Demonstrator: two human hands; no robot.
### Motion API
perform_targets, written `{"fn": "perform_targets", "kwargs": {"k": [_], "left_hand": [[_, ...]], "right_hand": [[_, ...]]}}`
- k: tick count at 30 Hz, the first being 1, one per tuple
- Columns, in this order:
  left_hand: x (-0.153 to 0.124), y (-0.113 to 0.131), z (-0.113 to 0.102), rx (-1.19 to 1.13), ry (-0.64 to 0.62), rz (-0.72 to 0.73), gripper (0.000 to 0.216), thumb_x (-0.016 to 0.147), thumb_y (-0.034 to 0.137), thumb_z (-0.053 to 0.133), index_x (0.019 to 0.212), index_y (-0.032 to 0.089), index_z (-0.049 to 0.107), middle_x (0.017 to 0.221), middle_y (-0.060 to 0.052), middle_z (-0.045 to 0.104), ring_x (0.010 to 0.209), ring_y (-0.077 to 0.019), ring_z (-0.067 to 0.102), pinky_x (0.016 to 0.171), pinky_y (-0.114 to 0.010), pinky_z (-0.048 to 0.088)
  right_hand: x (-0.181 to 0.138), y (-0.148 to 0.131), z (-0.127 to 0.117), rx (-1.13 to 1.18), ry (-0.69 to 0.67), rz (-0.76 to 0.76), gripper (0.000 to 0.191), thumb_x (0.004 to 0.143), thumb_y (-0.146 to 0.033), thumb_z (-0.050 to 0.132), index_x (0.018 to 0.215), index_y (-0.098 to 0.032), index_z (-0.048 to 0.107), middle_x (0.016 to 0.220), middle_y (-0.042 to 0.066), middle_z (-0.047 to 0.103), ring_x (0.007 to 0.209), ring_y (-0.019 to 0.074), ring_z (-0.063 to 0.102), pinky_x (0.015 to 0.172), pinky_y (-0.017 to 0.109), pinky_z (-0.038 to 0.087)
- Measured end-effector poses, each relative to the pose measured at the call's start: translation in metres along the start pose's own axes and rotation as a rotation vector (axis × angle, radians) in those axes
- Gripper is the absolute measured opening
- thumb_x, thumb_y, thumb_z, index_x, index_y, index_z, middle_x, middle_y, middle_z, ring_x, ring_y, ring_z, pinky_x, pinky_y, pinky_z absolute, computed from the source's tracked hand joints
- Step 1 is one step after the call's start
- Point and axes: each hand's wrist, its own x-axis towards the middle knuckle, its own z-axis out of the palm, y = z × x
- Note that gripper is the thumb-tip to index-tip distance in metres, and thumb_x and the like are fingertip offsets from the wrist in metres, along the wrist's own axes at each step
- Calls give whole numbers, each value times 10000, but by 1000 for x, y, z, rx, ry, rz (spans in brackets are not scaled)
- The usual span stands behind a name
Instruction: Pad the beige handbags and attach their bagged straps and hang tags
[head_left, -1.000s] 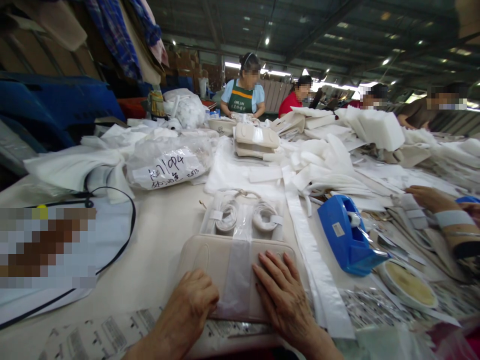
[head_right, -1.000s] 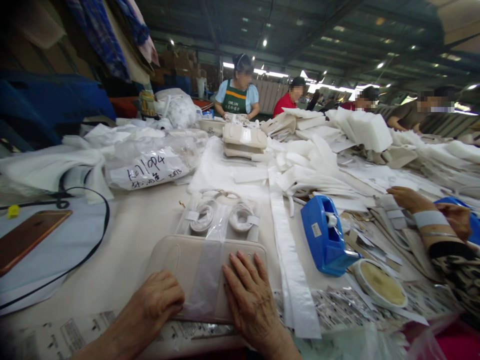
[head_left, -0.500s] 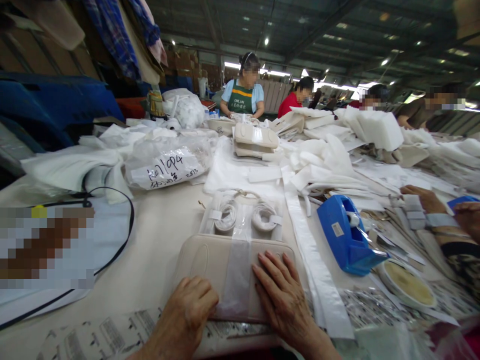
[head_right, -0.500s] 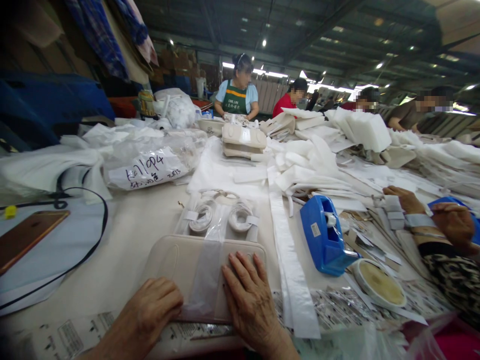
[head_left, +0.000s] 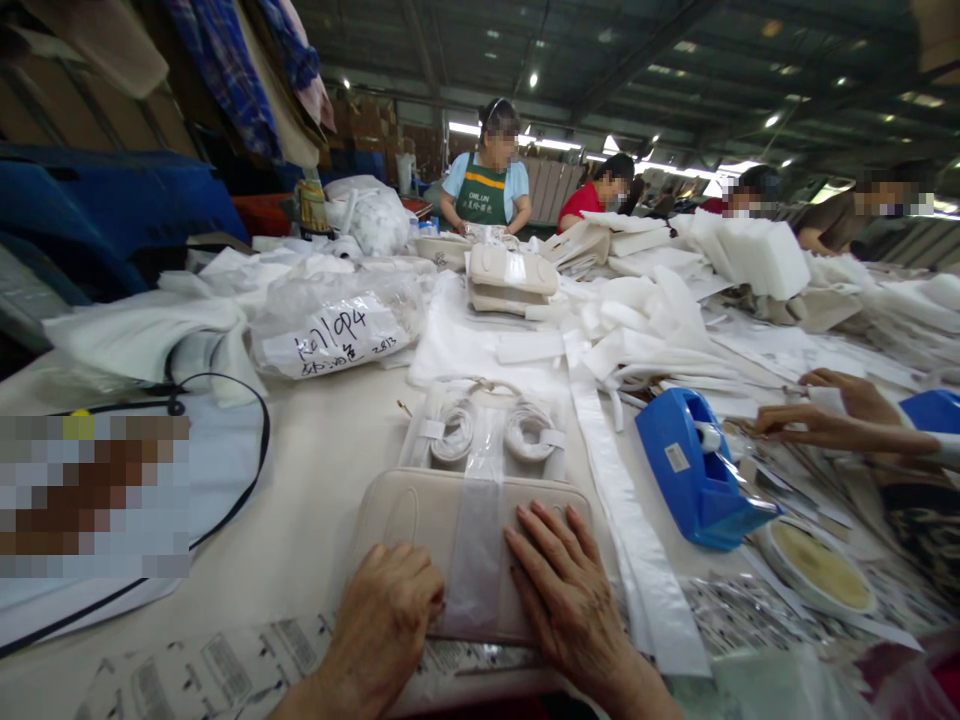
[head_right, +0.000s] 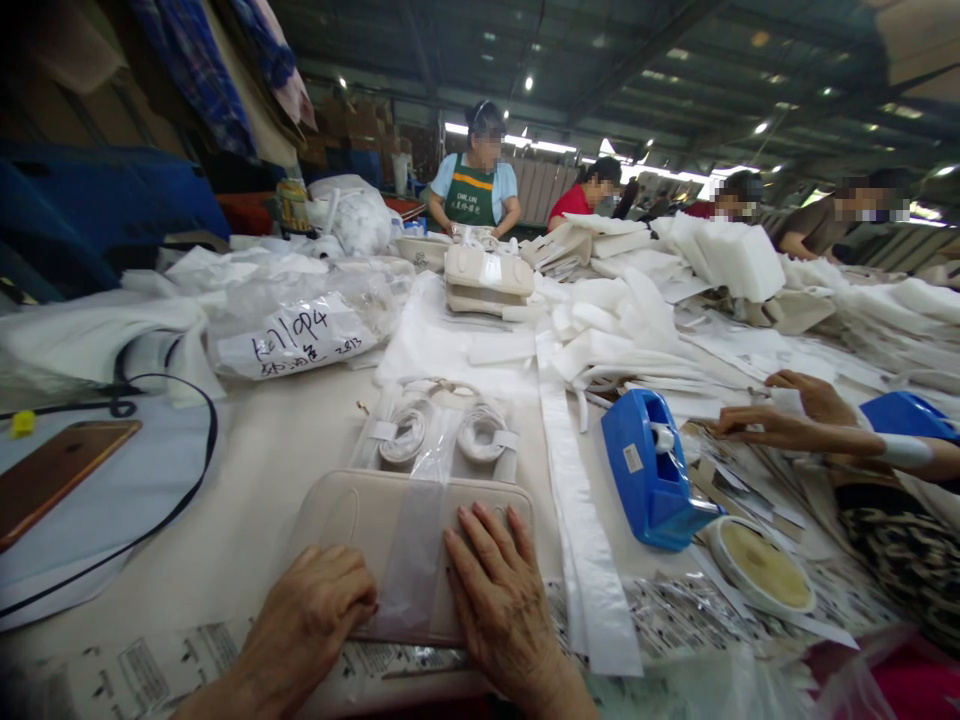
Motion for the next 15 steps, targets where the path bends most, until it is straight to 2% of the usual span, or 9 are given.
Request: {"fn": "perform_targets", "kwargs": {"k": [9,12,15], "left_hand": [[-3,0,12,-7,83,24,216,724,-1,512,625,190,498,640,22,551,613,-151,474,620,-286,272],[-10,0,12,-62,77,84,240,791,9,405,664,193,492,662,8,538,643,-160,480,641,-297,284],[-16,6,12,-67,76,16,254,803,14,343,724,192,505,719,-10,546,715,-176,501,703,-324,311]], "right_hand": [[1,0,0,-29,9,-17,401,875,-123,462,1269,-161,527,1334,103,529,1310,258,388,1103,528,283],[0,0,0,-40,2,-14,409,878,-118,453,1278,-167,519,1338,98,526,1316,259,379,1092,529,303],[-1,0,1,-60,0,-18,414,879,-126,457,1289,-166,508,1341,96,524,1312,260,383,1080,529,321]]}}
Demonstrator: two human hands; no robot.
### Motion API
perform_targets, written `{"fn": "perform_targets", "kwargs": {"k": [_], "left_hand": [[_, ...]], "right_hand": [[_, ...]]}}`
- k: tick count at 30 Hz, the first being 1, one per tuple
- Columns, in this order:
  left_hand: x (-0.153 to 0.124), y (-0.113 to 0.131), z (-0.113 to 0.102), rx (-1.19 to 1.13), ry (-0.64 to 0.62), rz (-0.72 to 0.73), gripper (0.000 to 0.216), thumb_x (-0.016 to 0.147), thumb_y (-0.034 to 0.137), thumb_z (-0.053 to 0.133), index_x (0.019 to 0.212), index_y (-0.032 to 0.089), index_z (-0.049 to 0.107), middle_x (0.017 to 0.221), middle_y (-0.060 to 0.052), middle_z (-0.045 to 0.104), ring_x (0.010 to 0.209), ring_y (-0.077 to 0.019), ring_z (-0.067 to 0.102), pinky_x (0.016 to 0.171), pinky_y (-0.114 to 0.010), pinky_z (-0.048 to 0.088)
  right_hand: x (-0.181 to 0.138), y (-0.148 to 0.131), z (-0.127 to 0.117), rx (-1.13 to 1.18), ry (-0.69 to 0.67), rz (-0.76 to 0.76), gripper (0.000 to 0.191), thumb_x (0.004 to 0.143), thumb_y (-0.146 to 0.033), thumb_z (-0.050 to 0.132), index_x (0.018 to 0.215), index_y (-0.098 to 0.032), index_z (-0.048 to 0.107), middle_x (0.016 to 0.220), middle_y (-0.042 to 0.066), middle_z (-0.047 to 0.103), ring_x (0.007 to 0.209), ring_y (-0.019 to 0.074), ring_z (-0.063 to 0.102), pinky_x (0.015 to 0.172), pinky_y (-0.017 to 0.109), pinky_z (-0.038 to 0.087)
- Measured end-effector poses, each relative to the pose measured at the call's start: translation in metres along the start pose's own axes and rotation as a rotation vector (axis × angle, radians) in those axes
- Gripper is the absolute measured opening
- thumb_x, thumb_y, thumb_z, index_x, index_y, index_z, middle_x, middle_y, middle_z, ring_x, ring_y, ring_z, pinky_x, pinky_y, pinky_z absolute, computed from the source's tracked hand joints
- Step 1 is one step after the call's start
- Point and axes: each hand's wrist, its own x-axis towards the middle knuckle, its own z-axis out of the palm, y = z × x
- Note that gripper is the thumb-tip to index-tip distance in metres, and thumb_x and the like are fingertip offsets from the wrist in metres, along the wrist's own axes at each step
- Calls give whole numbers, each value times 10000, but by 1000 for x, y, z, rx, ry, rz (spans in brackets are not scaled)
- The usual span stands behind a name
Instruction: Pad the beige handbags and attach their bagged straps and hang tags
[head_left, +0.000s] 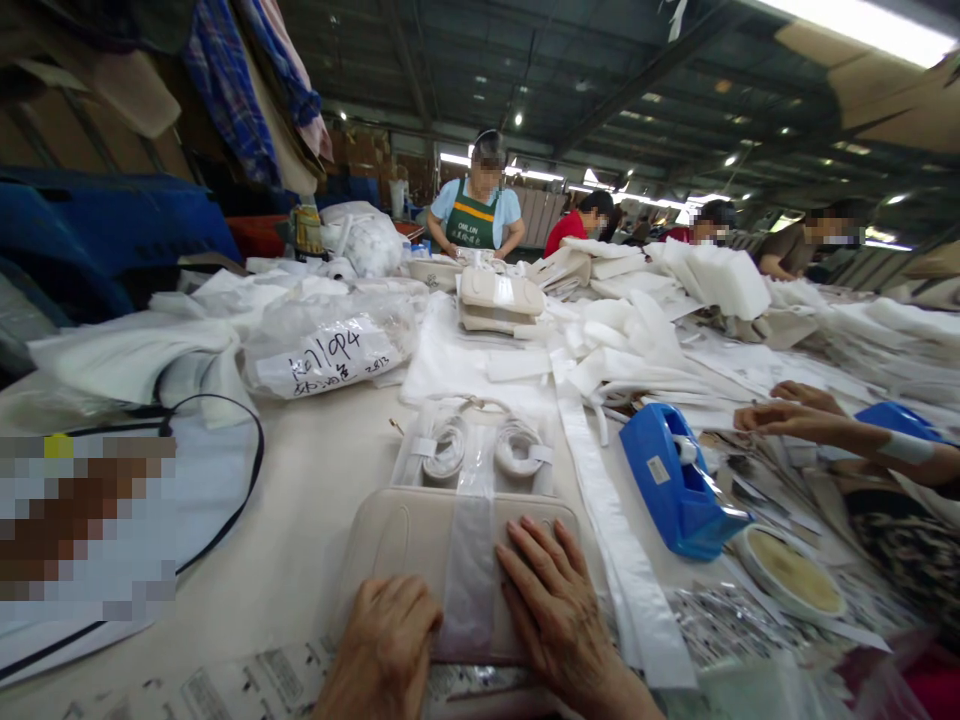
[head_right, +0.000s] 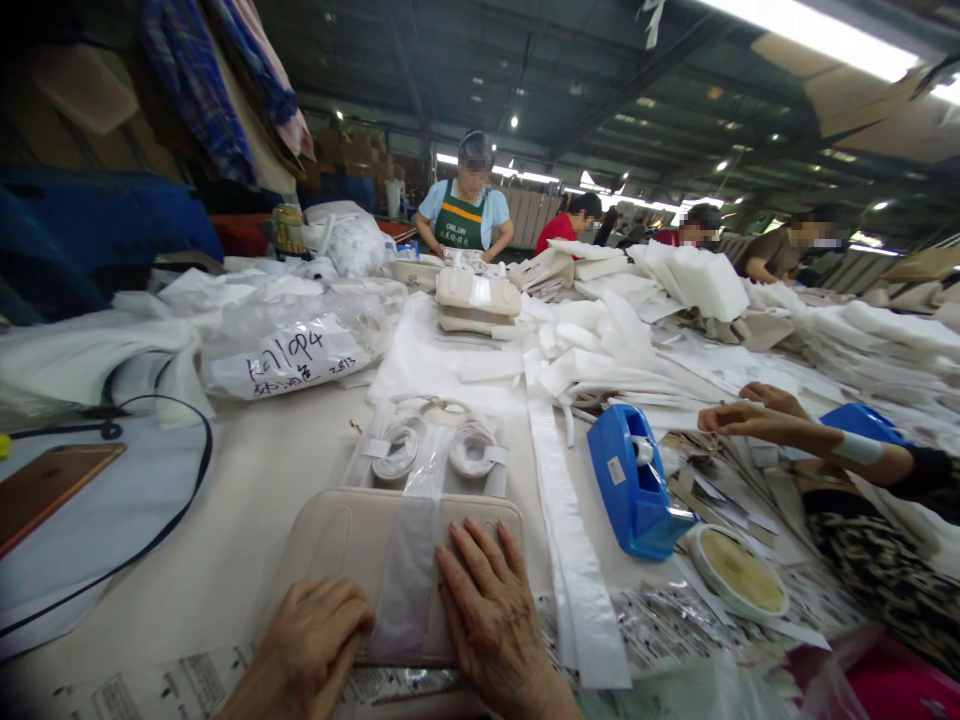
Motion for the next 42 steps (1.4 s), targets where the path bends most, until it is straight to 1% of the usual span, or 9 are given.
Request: {"fn": "perform_targets", "kwargs": {"k": [7,10,13,16,21,26,31,37,42], "left_hand": [[3,-7,-7,83,-18,62,100,795,175,562,706,207,528,683,16,580,664,-153,561,649,-294,399],[12,-34,-18,172,199,44,63,835,253,542,836,222,597,794,-12,644,761,-173,606,704,-303,453],[26,-62,-25,162,311,-220,417,804,427,528,1136,178,572,1100,-107,643,1025,-277,594,883,-429,474],[39,-75,-25,-151,89,-559,711,744,530,509,1325,128,426,1280,-136,560,1139,-290,556,944,-426,479],[26,-65,-16,-415,26,-781,693,744,538,504,1350,223,389,1188,-47,632,1071,-245,610,927,-371,499],[1,-68,-21,-196,118,-690,552,785,550,467,1236,236,517,1114,-51,671,973,-264,654,824,-388,558],[67,-58,-47,138,396,-153,460,854,490,440,1115,145,594,1087,-115,662,1028,-272,597,927,-433,485],[187,-27,-37,336,-73,-182,265,868,190,443,1039,173,645,1098,-109,630,1069,-261,532,884,-402,425],[213,-39,-3,369,-195,-181,186,821,217,501,874,185,676,1015,-118,630,1048,-289,525,815,-417,408]], "right_hand": [[0,4,0,-7,34,-41,407,854,-134,495,1257,-169,536,1326,87,537,1308,249,390,1084,490,328],[-4,5,4,8,138,56,392,856,-169,511,1247,-192,540,1346,88,514,1326,265,363,1089,511,310],[-9,8,12,78,236,454,516,872,-309,526,1357,-177,410,1428,151,398,1320,322,364,1019,558,384],[-12,11,18,309,160,803,659,870,-425,515,1430,-170,279,1434,158,390,1297,309,407,1007,512,427],[-12,4,12,535,135,975,667,833,-457,546,1413,-210,328,1422,88,431,1311,285,391,1083,465,352],[-23,-12,9,406,220,907,568,865,-398,495,1388,-225,357,1346,77,514,1244,265,480,977,386,479],[-18,-4,8,70,347,629,599,864,-371,533,1409,-228,331,1335,115,505,1192,317,511,925,470,481],[-1,1,16,-157,312,253,524,871,-275,501,1381,-202,403,1215,127,606,1111,332,572,863,501,487],[-4,-7,29,-196,292,315,478,860,-277,496,1332,-210,471,1217,133,610,1138,348,556,894,537,471]]}}
